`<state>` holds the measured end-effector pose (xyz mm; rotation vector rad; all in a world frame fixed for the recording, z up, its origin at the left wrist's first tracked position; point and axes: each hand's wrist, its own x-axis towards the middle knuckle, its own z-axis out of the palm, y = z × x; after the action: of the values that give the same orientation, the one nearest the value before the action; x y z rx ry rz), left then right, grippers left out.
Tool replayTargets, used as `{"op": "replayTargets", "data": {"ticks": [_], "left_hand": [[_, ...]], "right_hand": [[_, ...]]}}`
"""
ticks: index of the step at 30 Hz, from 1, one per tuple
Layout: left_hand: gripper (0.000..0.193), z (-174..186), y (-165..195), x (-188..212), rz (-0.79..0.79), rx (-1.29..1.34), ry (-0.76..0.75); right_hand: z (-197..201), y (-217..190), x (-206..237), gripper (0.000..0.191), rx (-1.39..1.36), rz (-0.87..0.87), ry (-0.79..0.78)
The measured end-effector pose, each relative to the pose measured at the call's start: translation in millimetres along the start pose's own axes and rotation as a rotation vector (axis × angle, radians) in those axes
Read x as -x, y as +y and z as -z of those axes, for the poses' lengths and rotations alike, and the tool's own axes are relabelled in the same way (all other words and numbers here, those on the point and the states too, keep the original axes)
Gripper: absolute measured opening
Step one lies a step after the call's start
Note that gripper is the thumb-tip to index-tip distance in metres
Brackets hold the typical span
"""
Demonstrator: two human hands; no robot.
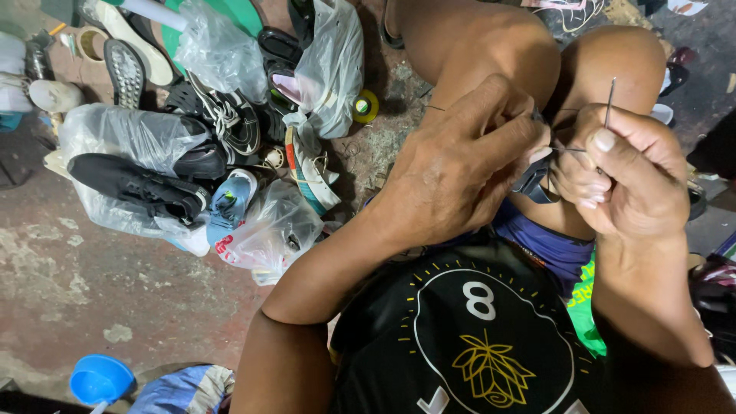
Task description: The person sits on the floor of a shoe repair workshop and hand-stitches a black sandal, pulling a needle and thread through the sole edge and strap area, then turns the sandal over and continues stitching and pressing the parts together.
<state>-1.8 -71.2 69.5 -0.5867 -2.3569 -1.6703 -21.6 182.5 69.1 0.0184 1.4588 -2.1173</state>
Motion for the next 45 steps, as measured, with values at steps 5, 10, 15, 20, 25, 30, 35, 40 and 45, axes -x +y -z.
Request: {"op": "replayTargets", "data": {"ticks": [5,10,15,20,25,30,35,40,45], "left_hand": [[0.021,-2,-2,-2,-0.020,0.005,0.003],[0.019,-4,-4,-2,-0.011,0.011,-0.001],[0.023,-6,-6,-2,-0.009,0.045,0.024],[0.031,-2,-5,-3,0.074,0.071,0.008],[0.028,5,5,-5,-0.018,0.019,0.072],[0.022,4,10,-10,-0.083,-0.053,0.090],[0.012,2,5,-7,-0.018,0.027,0.083],[0.009,6,1,-6,0.059,0.123,0.080],[0.015,7,7,-7,0.030,0.111,0.081]], "right_hand": [[-2,1,-2,0.041,-0.030,0.044,-0.020],[-1,1,-2,0.044,-0.081,0.030,0.002],[3,2,-2,0.044,-0.169,0.029,-0.022],[7,5,-1,0.055,-0.168,0.051,0.011],[8,7,0,0.058,-0.203,0.026,0.085],[5,7,0,0.059,-0.203,0.042,0.080],[1,6,-1,0.058,-0.220,0.032,0.105],[2,8,-1,0.058,-0.223,0.029,0.086],[4,10,-2,0.058,-0.233,0.021,0.107]]}}
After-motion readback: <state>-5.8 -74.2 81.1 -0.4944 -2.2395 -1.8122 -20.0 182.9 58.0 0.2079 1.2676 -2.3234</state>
